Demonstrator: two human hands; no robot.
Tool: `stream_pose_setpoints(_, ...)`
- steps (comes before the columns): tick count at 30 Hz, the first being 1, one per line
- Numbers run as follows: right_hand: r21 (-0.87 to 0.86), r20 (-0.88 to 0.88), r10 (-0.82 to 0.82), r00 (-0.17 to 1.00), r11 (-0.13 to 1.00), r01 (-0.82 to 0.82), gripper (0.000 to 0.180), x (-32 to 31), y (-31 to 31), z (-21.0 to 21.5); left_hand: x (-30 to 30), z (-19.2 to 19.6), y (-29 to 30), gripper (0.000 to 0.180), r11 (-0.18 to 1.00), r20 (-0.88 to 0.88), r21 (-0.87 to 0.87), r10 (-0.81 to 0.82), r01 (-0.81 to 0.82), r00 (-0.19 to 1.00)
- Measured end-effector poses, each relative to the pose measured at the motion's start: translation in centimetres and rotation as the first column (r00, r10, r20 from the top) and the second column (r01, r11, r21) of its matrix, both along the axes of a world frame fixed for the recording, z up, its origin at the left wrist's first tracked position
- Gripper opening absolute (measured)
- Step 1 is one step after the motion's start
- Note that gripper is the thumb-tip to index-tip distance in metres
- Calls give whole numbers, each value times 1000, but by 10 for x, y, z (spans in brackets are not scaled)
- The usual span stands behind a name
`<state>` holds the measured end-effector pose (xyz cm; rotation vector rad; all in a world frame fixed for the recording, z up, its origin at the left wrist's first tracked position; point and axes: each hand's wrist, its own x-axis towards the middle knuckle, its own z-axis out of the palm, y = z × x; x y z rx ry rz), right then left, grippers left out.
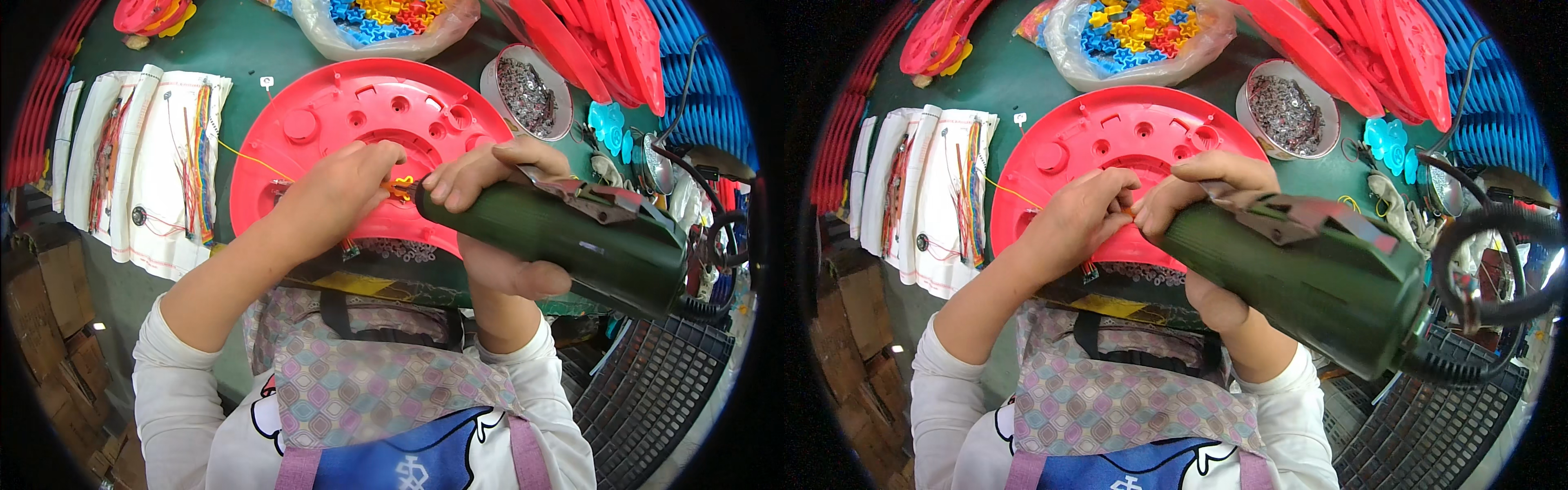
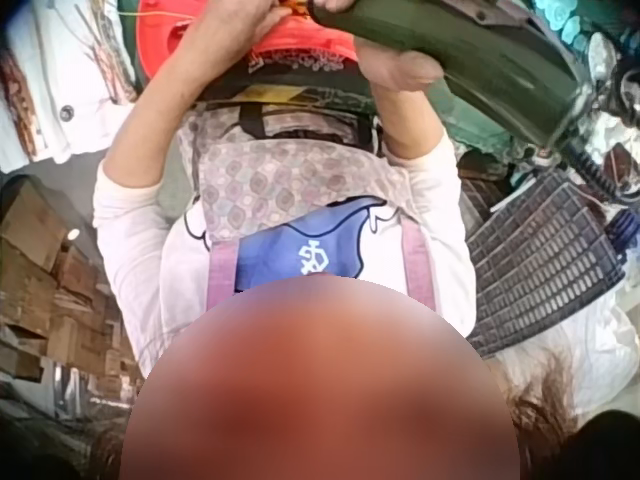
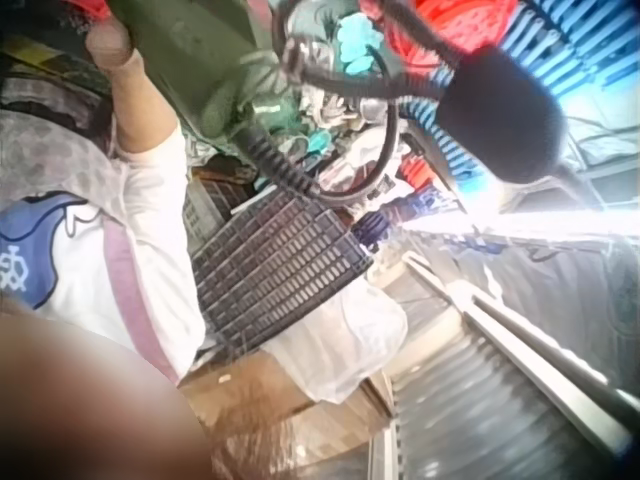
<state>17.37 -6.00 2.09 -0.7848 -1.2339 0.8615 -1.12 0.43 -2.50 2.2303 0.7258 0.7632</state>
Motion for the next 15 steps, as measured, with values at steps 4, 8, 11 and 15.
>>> stream_pose_setpoints(4,36,79,102,992,994,-105,113,7,9,-7,1,2,-1,31,997,-34,-77,-3,1,999)
stream_pose_setpoints(8,13,74,74,994,997,-75,115,3,8,-2,0,2,0,30,998,-40,-64,-15,13,999)
stream_pose_setpoints(11,-24,13,51,999,998,-51,115,2,0,3,-1,1,0,32,998,-40,-60,-38,36,998)
stream_pose_setpoints(15,105,-14,123,992,987,-121,115,14,4,-16,-1,6,1,34,999,-62,-20,-47,46,997)
